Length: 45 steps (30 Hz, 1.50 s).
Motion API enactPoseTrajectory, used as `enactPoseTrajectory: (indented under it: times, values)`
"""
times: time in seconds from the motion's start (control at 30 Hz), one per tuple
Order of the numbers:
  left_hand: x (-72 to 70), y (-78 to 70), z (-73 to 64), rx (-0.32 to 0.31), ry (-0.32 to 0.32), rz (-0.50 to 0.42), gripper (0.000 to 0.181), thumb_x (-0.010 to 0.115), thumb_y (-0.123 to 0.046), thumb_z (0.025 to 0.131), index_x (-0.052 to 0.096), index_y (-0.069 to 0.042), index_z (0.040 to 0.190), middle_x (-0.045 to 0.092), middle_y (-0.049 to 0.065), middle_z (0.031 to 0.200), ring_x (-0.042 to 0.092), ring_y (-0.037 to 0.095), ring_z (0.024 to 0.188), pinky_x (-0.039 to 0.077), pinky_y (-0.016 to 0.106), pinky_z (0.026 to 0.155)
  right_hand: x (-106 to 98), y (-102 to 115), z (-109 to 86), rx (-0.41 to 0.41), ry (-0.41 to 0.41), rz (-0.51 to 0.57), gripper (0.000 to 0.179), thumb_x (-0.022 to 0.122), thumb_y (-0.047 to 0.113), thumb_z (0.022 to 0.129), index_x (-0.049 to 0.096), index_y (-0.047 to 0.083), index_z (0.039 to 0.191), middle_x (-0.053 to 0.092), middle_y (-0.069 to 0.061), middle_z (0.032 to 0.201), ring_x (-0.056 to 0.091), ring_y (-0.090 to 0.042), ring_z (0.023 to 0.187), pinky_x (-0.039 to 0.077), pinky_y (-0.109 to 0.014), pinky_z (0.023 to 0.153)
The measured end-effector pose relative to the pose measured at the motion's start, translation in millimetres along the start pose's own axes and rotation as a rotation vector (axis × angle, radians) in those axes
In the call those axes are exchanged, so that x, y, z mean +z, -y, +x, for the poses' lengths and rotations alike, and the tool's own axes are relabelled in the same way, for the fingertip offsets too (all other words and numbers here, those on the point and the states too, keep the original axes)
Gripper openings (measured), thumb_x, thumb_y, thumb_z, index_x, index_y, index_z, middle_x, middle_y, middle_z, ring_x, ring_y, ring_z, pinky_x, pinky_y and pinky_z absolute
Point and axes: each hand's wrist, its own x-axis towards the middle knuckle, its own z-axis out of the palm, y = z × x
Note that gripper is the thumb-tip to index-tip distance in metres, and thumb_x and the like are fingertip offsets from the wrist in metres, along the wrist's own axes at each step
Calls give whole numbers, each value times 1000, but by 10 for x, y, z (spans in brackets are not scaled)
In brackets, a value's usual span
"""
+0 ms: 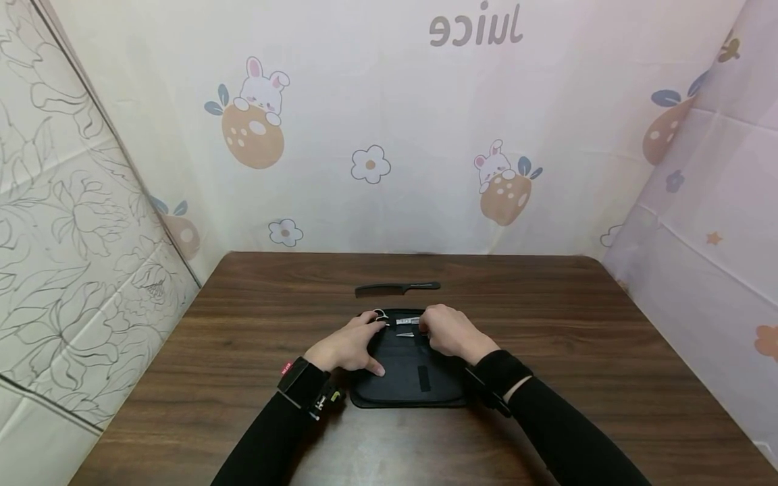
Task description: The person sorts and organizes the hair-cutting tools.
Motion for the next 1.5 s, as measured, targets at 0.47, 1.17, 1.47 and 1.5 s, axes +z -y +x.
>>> enactPoseTrajectory:
  times: [0.47, 1.17, 1.47, 1.5]
  values:
    - [-25, 20, -4, 9, 5, 0, 91, 87, -33, 82, 41, -9, 156, 22, 12, 166, 23, 34, 152, 34, 51, 114, -82, -77, -57, -87, 21, -19, 16, 67, 0, 95, 76, 10, 104, 62, -3, 96, 61, -20, 89, 52, -36, 73]
    - [-40, 1, -13, 7, 7, -5, 90, 87, -32, 82, 41, -9, 156, 21, 12, 166, 22, 34, 152, 35, 50, 114, -215, -324, -189, -69, 44, -126, 13, 73, 5, 92, 77, 8, 104, 58, -4, 96, 58, -26, 95, 53, -40, 76]
    - [-37, 3, -11, 15, 3, -7, 90, 88, -32, 81, 41, -9, 156, 22, 12, 166, 23, 34, 152, 35, 50, 114, -172, -314, -186, -50, 61, -111, 16, 73, 5, 93, 77, 9, 108, 62, -4, 99, 63, -25, 95, 55, -41, 79]
    - [-37, 3, -11, 14, 3, -6, 90, 87, -32, 81, 41, -10, 156, 22, 12, 166, 23, 34, 152, 35, 50, 114, -168, -314, -184, -51, 60, -107, 16, 73, 5, 93, 77, 9, 108, 62, -5, 100, 64, -25, 95, 55, -41, 79]
